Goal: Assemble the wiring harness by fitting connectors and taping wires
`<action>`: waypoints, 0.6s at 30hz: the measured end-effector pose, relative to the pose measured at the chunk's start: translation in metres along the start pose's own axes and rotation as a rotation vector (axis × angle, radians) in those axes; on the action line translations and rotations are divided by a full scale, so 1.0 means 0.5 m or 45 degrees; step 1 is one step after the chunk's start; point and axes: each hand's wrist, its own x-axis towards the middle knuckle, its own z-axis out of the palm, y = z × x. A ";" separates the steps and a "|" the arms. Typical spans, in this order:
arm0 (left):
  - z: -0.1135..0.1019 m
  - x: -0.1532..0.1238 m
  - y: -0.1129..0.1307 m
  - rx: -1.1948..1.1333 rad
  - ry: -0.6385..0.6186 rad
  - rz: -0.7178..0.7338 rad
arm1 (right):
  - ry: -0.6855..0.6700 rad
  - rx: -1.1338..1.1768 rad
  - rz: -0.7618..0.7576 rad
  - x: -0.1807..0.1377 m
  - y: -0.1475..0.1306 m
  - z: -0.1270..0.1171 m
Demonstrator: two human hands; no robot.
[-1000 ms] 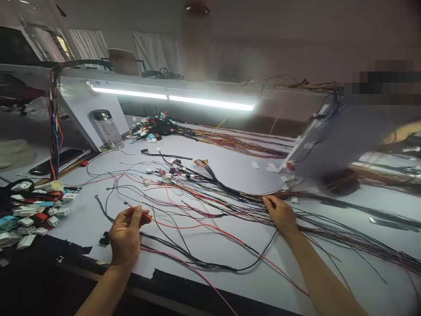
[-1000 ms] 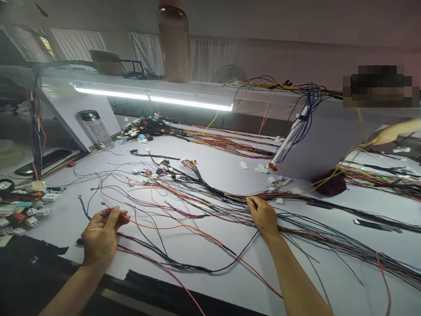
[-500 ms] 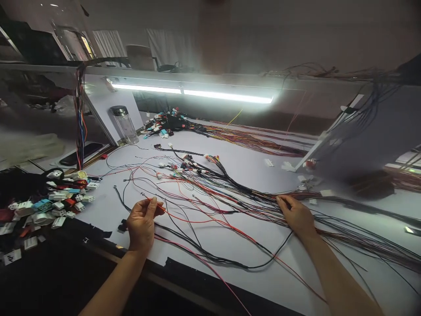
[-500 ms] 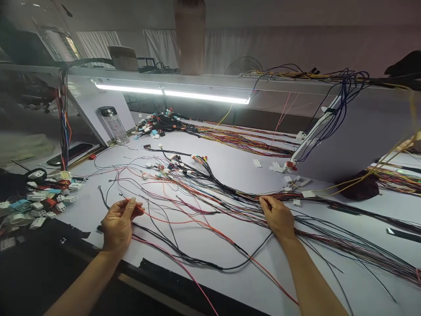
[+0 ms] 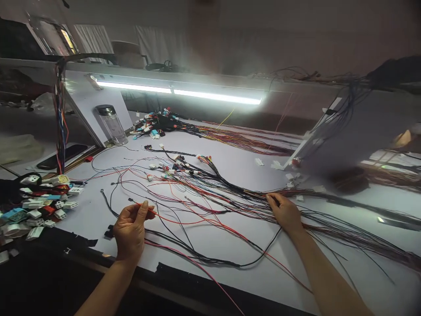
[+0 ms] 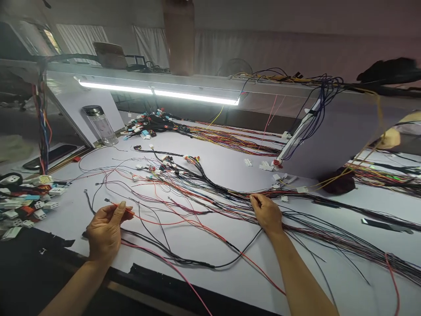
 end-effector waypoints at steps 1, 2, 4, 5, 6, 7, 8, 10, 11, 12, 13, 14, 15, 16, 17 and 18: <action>0.000 0.001 0.000 -0.002 0.011 0.013 | 0.000 -0.009 -0.004 0.001 -0.001 0.000; -0.001 0.002 0.000 -0.005 0.023 0.024 | 0.001 -0.020 -0.009 0.001 -0.002 0.001; -0.001 0.004 0.001 -0.018 0.037 0.032 | 0.004 -0.041 -0.025 0.002 -0.007 0.000; -0.001 0.005 0.002 -0.026 0.041 0.035 | 0.008 -0.051 -0.036 0.002 -0.010 -0.001; -0.002 0.005 0.002 -0.033 0.044 0.039 | 0.014 -0.062 -0.047 0.002 -0.014 -0.002; -0.002 0.006 0.003 -0.041 0.049 0.046 | 0.022 -0.072 -0.057 0.001 -0.018 -0.003; -0.003 0.007 0.003 -0.050 0.051 0.053 | 0.030 -0.083 -0.065 0.001 -0.022 -0.004; -0.004 0.008 0.003 -0.070 0.052 0.063 | 0.043 -0.101 -0.074 0.000 -0.030 -0.007; -0.005 0.008 0.003 -0.082 0.050 0.060 | 0.048 -0.107 -0.077 -0.001 -0.032 -0.008; -0.005 0.009 0.003 -0.092 0.046 0.053 | 0.052 -0.112 -0.080 -0.001 -0.035 -0.009; -0.005 0.009 0.003 -0.099 0.045 0.046 | 0.055 -0.116 -0.081 -0.001 -0.036 -0.011; -0.005 0.009 0.003 -0.103 0.043 0.039 | 0.056 -0.119 -0.082 0.000 -0.037 -0.012; -0.004 0.010 0.003 -0.104 0.041 0.035 | 0.055 -0.121 -0.081 0.000 -0.038 -0.012; -0.003 0.010 0.003 -0.103 0.040 0.034 | 0.051 -0.124 -0.077 0.000 -0.039 -0.013; -0.002 0.010 0.004 -0.101 0.040 0.038 | 0.044 -0.128 -0.070 0.000 -0.040 -0.013; -0.001 0.009 0.004 -0.098 0.036 0.045 | 0.034 -0.134 -0.061 -0.001 -0.041 -0.013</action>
